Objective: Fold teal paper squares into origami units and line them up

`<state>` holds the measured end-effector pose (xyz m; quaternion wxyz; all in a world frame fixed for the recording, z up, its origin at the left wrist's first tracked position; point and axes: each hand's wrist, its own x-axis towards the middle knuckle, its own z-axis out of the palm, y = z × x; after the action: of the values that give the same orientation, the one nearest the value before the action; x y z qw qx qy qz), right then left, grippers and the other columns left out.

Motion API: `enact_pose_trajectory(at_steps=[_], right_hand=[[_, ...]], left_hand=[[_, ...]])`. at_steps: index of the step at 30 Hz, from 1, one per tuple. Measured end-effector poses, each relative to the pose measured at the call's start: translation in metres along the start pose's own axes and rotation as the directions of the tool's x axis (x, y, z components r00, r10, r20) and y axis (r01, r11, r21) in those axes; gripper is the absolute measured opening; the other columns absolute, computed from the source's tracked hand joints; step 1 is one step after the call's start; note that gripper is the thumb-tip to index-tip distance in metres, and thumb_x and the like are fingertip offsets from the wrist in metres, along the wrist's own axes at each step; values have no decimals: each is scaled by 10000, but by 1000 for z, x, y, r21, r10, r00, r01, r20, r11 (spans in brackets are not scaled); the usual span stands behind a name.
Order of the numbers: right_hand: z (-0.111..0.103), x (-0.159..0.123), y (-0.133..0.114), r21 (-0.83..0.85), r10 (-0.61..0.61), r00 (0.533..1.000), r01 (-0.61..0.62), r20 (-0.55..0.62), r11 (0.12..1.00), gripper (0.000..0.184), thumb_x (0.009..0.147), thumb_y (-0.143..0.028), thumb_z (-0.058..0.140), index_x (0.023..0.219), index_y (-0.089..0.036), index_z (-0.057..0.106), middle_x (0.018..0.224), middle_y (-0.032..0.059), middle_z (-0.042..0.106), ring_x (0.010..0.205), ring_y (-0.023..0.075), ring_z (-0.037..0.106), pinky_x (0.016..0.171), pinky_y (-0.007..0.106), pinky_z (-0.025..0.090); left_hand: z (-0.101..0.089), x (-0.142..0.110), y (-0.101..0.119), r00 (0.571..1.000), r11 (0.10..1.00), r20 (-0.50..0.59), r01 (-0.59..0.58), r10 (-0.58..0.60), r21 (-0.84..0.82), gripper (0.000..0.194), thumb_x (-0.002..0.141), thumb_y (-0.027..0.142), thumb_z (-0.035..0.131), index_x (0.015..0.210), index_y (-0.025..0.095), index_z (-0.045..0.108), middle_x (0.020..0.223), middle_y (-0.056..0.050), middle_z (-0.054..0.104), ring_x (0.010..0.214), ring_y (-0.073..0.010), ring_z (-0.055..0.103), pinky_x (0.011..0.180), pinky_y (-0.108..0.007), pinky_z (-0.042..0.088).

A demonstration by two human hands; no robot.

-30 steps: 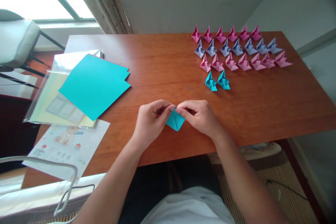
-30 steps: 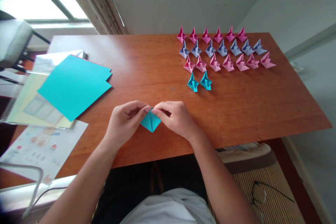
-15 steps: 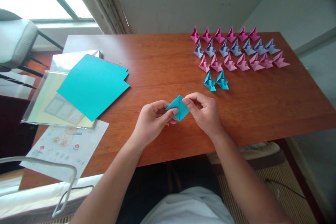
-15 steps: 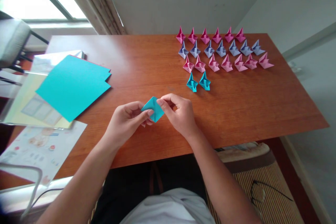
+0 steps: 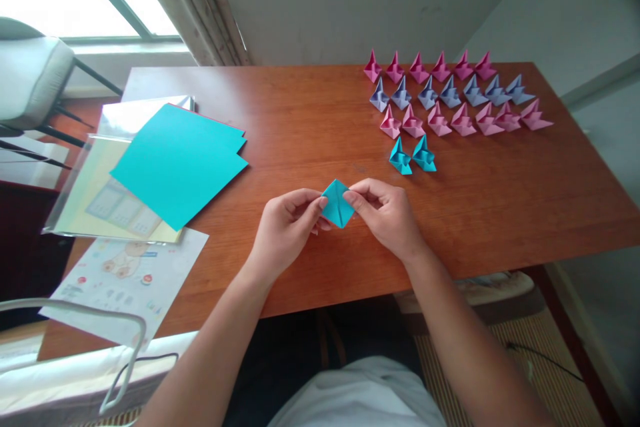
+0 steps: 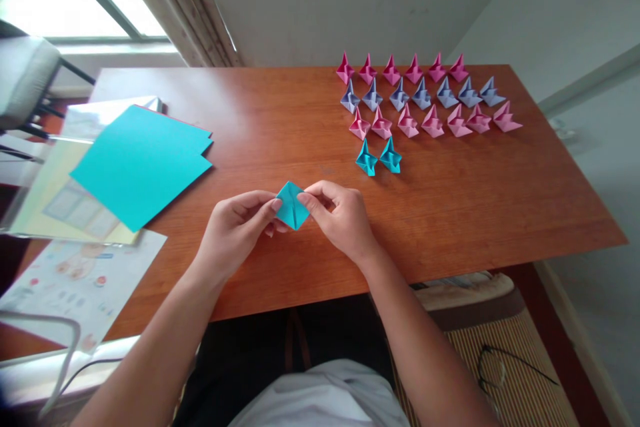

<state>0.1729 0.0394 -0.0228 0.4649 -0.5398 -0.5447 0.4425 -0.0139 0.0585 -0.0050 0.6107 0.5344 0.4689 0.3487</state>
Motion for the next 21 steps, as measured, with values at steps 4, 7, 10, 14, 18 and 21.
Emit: enact_pose_trajectory(at_steps=[4,7,10,14,18,21], right_hand=[[1,2,4,-110,-52,999,51,-12,993,228,938,-410,679,849,-206,727,780,9,742,698,157,674,642,279,508],[1,3,6,-247,-104,994,96,-19,964,173,936,-361,687,874,-209,739,820,14,758,716,160,674,655,277,498],[2,3,7,-392,-165,986,165,34,905,137,946,-314,680,880,-206,733,834,20,754,713,157,652,668,283,474],[5,2,9,-552,-228,967,253,115,795,159,964,-266,656,834,-189,705,788,25,702,713,162,611,686,300,440],[8,2,12,-648,-301,943,319,143,691,146,966,-274,655,865,-178,697,820,45,675,814,203,605,758,330,457],[9,2,12,-694,-330,934,328,137,640,111,966,-274,652,950,-178,706,903,65,673,892,225,592,829,354,482]], left_hand=[[0,2,-7,996,989,-27,-75,79,124,259,929,402,662,958,153,724,726,-33,747,620,-155,712,557,-221,541],[0,0,-13,970,901,-95,-170,225,400,192,927,322,654,1044,187,726,782,-10,752,627,-146,699,601,-240,546],[0,-7,-18,917,622,-104,-175,385,763,222,920,276,674,1132,218,708,850,-8,752,674,-158,690,623,-260,527],[2,-19,-20,847,267,36,-208,531,941,280,955,240,633,1229,181,650,1150,-111,717,971,-248,698,778,-335,562],[-1,-22,-22,761,101,289,-420,580,902,217,999,144,511,1126,152,686,1182,-117,724,1058,-256,677,917,-386,560],[-5,-21,-24,724,41,407,-514,557,857,280,1018,124,450,1143,123,700,1203,-106,746,1078,-246,686,934,-379,566]])
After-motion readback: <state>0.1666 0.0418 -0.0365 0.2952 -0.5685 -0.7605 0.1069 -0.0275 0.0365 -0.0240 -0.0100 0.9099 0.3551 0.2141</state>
